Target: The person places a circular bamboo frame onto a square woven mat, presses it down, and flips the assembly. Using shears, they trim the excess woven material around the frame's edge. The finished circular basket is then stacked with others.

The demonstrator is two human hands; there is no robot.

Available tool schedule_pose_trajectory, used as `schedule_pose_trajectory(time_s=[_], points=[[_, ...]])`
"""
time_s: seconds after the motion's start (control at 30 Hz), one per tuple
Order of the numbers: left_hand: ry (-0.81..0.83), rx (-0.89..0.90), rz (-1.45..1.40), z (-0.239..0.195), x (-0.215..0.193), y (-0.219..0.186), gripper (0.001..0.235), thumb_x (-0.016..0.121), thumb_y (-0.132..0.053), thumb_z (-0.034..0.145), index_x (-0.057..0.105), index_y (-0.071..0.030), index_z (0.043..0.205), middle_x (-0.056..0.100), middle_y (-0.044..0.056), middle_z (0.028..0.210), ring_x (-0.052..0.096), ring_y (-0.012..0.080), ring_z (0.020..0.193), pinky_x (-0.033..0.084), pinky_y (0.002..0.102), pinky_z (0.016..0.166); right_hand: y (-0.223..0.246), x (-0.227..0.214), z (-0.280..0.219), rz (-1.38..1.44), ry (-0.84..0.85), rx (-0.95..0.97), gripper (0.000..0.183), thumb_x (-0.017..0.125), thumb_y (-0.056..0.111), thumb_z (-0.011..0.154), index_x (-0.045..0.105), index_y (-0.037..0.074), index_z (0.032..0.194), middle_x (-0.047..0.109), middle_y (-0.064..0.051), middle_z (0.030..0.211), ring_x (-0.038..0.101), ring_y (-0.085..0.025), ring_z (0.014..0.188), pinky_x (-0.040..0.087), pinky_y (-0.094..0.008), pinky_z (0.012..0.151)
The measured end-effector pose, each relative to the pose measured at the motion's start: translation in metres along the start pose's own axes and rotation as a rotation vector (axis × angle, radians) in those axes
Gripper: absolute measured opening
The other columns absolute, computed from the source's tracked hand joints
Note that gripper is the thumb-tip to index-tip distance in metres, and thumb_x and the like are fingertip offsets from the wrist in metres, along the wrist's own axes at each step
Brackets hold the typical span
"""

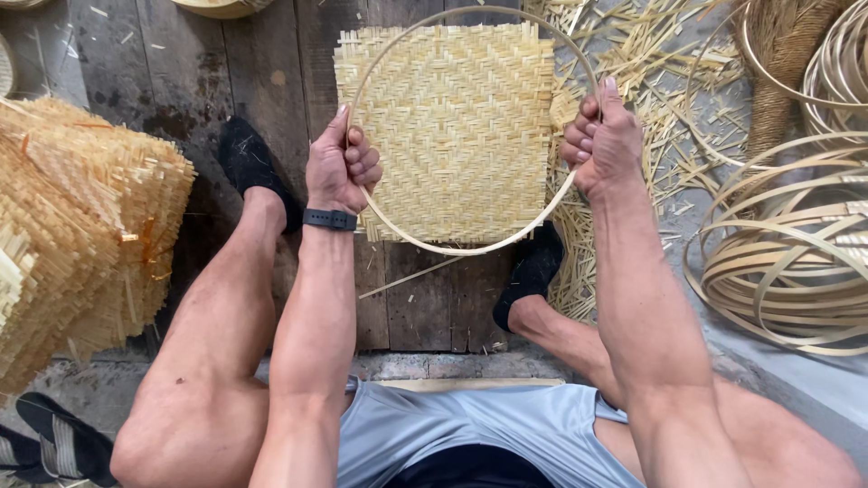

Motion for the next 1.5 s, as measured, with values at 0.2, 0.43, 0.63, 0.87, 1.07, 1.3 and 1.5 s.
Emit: schedule_pose_trajectory(time_s=[0.2, 0.43, 0.63, 0.87, 1.07, 1.3, 1.5], points=[[-0.121, 0.007, 0.078, 0.002, -0.01, -0.007, 0.039, 0.063, -0.042, 0.101, 0.065, -0.009, 0.08, 0.047, -0.003, 0.053, 0.04, 0.0086, 0.045, 0.031, 0.024, 0.041, 0.01, -0.003, -0.005, -0.471, 0.094, -0.06, 0.032, 0.056, 0.033, 0.109, 0.067, 0.003, 0.106, 0.057, 0.001, 0.073, 0.054, -0.008, 0.058, 0.05, -0.023, 0.053], [-0.457, 0.547, 0.81, 0.028, -0.037, -0.01, 0.012, 0.076, -0.009, 0.084, 0.072, -0.007, 0.095, 0.072, 0.002, 0.077, 0.066, 0.0095, 0.064, 0.055, 0.026, 0.057, -0.028, -0.014, 0.017, -0.882, -0.167, -0.153, 0.025, 0.073, 0.005, 0.09, 0.071, 0.002, 0.115, 0.074, -0.007, 0.094, 0.071, -0.01, 0.077, 0.065, -0.033, 0.066], [-0.558, 0.547, 1.376, 0.037, -0.066, -0.006, 0.031, 0.08, -0.002, 0.078, 0.08, -0.009, 0.108, 0.074, 0.005, 0.079, 0.071, 0.0136, 0.071, 0.058, 0.031, 0.07, -0.052, -0.02, 0.031, -1.191, -0.179, -0.486, 0.031, 0.082, 0.004, 0.085, 0.08, 0.011, 0.116, 0.075, -0.005, 0.096, 0.069, -0.014, 0.081, 0.058, -0.029, 0.074], [-0.61, 0.474, 1.335, 0.035, -0.075, -0.012, 0.017, 0.084, -0.004, 0.077, 0.08, -0.003, 0.093, 0.08, 0.007, 0.083, 0.076, 0.0124, 0.074, 0.062, 0.029, 0.075, -0.061, -0.022, 0.025, -1.246, -0.155, -0.56, 0.028, 0.083, 0.01, 0.088, 0.079, 0.012, 0.116, 0.078, -0.007, 0.096, 0.073, -0.015, 0.082, 0.059, -0.03, 0.075], [-0.609, 0.431, 1.36, 0.036, -0.091, -0.009, 0.022, 0.088, -0.006, 0.072, 0.082, -0.005, 0.093, 0.08, 0.008, 0.082, 0.076, 0.0121, 0.072, 0.062, 0.028, 0.072, -0.066, -0.025, 0.029, -1.372, -0.117, -0.599, 0.023, 0.08, 0.012, 0.092, 0.08, 0.011, 0.114, 0.078, -0.013, 0.091, 0.073, -0.023, 0.08, 0.056, -0.039, 0.077], [-0.604, 0.365, 1.23, 0.039, -0.093, -0.006, 0.025, 0.087, -0.001, 0.072, 0.079, -0.001, 0.096, 0.08, 0.006, 0.086, 0.075, 0.0116, 0.074, 0.063, 0.027, 0.071, -0.059, -0.03, 0.041, -1.388, -0.167, -0.565, 0.017, 0.082, 0.019, 0.09, 0.082, 0.01, 0.105, 0.077, -0.014, 0.085, 0.072, -0.028, 0.076, 0.055, -0.04, 0.077], [-0.537, 0.361, 1.043, 0.039, -0.107, 0.0, 0.023, 0.084, 0.002, 0.076, 0.079, 0.002, 0.098, 0.08, 0.009, 0.086, 0.075, 0.0137, 0.073, 0.063, 0.028, 0.068, -0.068, -0.037, 0.048, -1.356, -0.18, -0.487, 0.016, 0.082, 0.021, 0.091, 0.081, 0.011, 0.103, 0.076, -0.013, 0.086, 0.071, -0.025, 0.074, 0.055, -0.039, 0.076]])
Point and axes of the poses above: each hand's wrist, its own z-axis towards the middle knuckle, its own x-axis out of the palm, y = z × x, the point moved 4 cm from there along z, towards the middle knuckle
